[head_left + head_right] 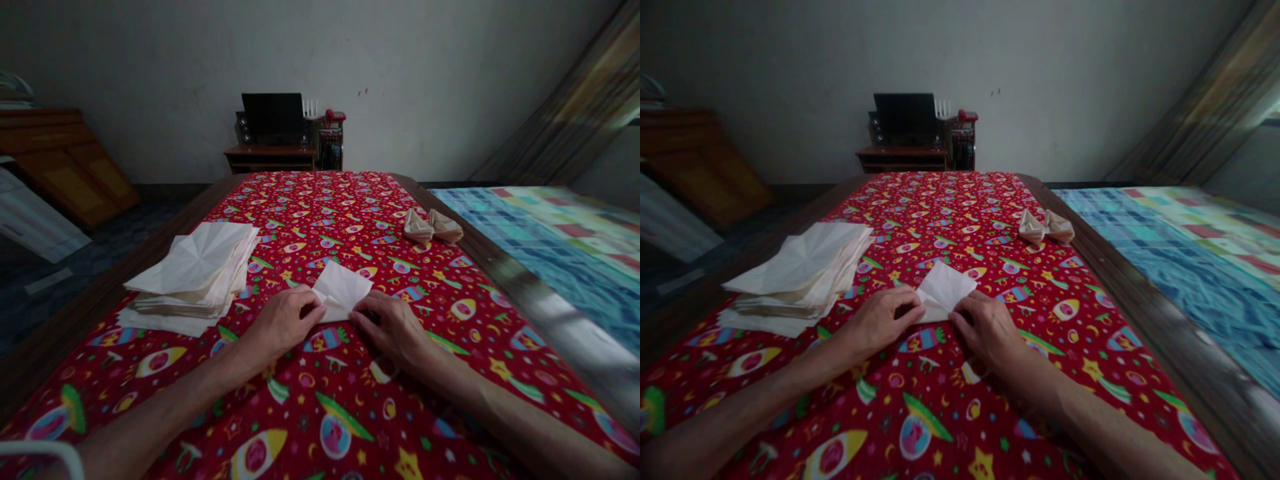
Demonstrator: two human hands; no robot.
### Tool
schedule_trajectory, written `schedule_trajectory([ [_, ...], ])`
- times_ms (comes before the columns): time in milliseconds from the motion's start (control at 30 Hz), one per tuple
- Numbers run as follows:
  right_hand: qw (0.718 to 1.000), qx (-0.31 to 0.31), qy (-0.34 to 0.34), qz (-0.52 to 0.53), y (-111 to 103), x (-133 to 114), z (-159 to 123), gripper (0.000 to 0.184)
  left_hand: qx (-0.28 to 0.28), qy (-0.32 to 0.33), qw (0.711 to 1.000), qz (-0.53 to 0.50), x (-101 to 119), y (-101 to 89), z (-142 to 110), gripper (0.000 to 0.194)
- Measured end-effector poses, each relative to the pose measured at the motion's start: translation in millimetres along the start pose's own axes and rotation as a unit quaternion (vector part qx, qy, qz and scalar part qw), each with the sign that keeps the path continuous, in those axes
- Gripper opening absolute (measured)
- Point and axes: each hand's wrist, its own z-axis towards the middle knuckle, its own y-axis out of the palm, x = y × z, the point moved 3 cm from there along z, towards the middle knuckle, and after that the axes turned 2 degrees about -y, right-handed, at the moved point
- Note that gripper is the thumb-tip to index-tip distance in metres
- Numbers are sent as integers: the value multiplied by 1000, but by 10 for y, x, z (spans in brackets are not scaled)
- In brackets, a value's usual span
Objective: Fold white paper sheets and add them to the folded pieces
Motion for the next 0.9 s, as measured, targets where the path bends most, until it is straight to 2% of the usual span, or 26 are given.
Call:
schedule_trajectory([
  [167, 1000, 18, -1, -18, -9, 18, 17, 8, 5, -9, 998, 54, 31, 11, 28, 17],
  [300, 998, 20, -26, -46, -30, -10, -28, 6, 5, 0, 997, 74, 39, 31, 11, 18],
  [367, 993, -8, -56, -100, -26, -106, -108, 12, 5, 5, 997, 81, 43, 38, 1, 17],
  [433, 976, -61, -119, -173, 10, -256, -215, 12, 0, 7, 996, 86, 49, 44, -11, 17],
  [467, 966, -73, -155, -192, 28, -335, -268, 14, -3, 8, 996, 87, 53, 47, -19, 16],
  [533, 958, -70, -184, -207, 52, -448, -338, 19, -6, 10, 996, 89, 64, 48, -33, 16],
  [667, 957, -71, -145, -241, 77, -461, -336, 26, -3, 14, 996, 86, 83, 37, -42, 16],
  [767, 955, -99, -100, -262, 70, -391, -303, 36, -6, 14, 997, 77, 85, 31, -34, 17],
  [900, 949, -126, -84, -275, 66, -363, -311, 49, -2, 18, 997, 73, 75, 35, -31, 17],
])
